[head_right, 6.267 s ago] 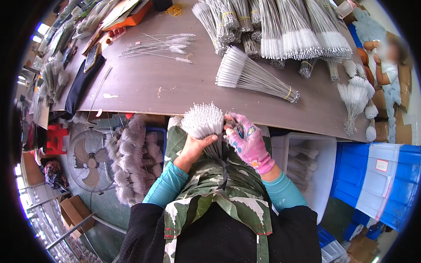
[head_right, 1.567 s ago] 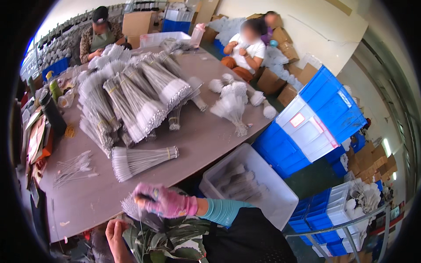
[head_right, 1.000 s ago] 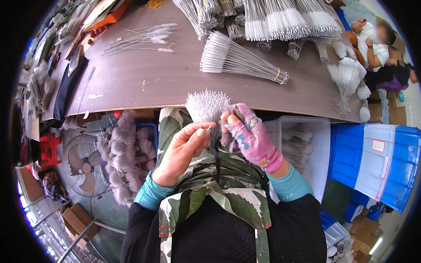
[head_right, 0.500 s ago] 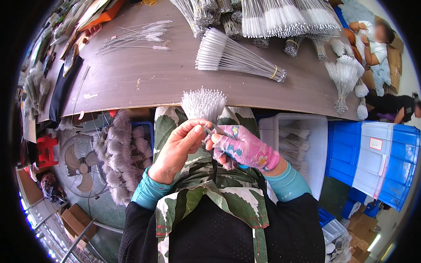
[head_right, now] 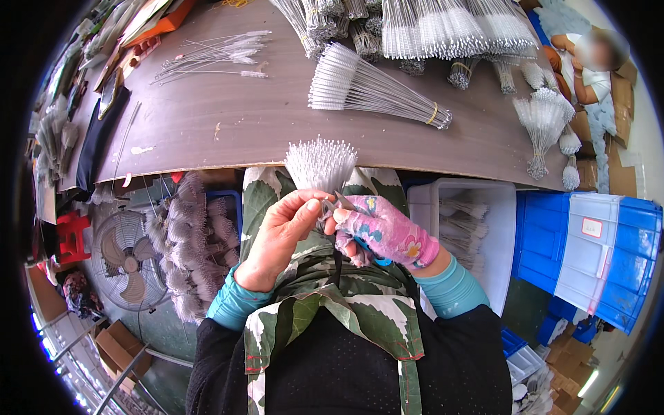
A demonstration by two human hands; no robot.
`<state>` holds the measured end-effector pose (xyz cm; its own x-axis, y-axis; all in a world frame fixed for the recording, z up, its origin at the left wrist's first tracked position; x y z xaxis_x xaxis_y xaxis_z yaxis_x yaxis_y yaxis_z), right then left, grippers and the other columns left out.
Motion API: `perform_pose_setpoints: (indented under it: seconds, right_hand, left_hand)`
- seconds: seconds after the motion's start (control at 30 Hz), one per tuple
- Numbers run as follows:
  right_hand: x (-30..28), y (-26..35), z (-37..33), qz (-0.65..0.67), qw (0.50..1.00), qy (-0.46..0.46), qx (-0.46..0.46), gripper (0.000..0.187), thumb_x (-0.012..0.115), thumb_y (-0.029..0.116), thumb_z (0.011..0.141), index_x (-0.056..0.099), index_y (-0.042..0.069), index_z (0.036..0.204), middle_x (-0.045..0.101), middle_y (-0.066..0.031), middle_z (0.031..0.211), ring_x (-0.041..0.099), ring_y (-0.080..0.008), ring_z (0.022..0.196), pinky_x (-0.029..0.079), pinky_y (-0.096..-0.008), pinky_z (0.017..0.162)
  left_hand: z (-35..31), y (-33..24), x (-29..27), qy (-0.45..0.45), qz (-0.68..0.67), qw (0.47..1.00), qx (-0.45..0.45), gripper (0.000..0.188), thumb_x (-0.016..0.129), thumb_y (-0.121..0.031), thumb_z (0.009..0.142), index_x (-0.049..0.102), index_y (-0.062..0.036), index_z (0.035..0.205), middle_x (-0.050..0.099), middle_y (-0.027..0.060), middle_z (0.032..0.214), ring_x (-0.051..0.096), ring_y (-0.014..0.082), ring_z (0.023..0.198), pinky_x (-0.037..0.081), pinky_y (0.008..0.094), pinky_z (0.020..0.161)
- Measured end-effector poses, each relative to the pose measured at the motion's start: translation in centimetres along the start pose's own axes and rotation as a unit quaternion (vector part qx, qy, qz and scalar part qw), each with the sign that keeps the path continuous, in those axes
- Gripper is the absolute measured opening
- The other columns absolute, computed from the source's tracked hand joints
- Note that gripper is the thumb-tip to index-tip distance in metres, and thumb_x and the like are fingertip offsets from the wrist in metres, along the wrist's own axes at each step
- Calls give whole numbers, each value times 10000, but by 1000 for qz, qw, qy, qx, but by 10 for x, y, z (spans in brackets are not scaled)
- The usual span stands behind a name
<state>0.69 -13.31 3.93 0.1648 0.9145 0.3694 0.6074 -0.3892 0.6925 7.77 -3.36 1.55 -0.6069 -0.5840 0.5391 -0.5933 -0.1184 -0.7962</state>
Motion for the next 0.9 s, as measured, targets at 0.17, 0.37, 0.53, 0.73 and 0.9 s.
perform_pose_setpoints:
  seconds: [0.17, 0.37, 0.53, 0.73, 0.9]
  right_hand:
    - [0, -1, -4, -9, 999, -3, -34, 268, 500, 252, 935, 565, -5, 891, 519, -50, 595, 480, -109, 464, 425, -233, 445]
    - [-57, -1, -5, 319, 932, -57, -161, 335, 426, 315, 969, 543, 19, 865, 473, -8, 551, 465, -108, 417, 393, -242, 373]
    - [-62, 43, -34, 29, 946, -216, -241, 295, 484, 321, 948, 522, 31, 912, 445, 4, 566, 450, -114, 454, 351, -242, 399]
    - [-42, 19, -5, 7, 967, -171, -189, 271, 487, 296, 949, 557, 43, 1019, 508, 2, 667, 503, -89, 539, 362, -199, 445]
    - [-15, 13, 8, -55, 980, -143, -130, 143, 562, 153, 898, 583, 67, 1010, 554, 20, 744, 506, -51, 571, 344, -170, 454]
  left_hand:
    - [-8, -5, -1, -37, 43, 997, 49, 164, 556, -120, 923, 613, 0, 1019, 617, 0, 887, 523, 51, 813, 439, 210, 748]
    - [-12, -12, -6, -80, 111, 989, 63, 154, 568, -122, 915, 624, 10, 972, 627, -7, 829, 522, 32, 768, 429, 186, 690]
    - [-18, 7, -15, -62, 97, 993, 26, 180, 551, -168, 931, 612, -1, 961, 609, -31, 838, 478, 20, 744, 397, 175, 663]
    - [-11, 2, -7, -29, 34, 999, -14, 177, 526, -174, 944, 581, -16, 1002, 559, -46, 876, 423, 13, 757, 358, 170, 667]
    - [-12, 6, -5, -20, 9, 999, -31, 154, 512, -159, 948, 568, -28, 1007, 526, -51, 853, 409, 18, 746, 361, 175, 673]
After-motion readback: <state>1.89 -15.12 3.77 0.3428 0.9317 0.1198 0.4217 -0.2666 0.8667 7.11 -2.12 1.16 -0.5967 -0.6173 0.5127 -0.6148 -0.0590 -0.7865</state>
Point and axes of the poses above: each hand's wrist, its own z-axis towards the middle knuckle, its own x-axis out of the palm, y = z × x, the point moved 7 cm from there along z, towards the middle knuckle
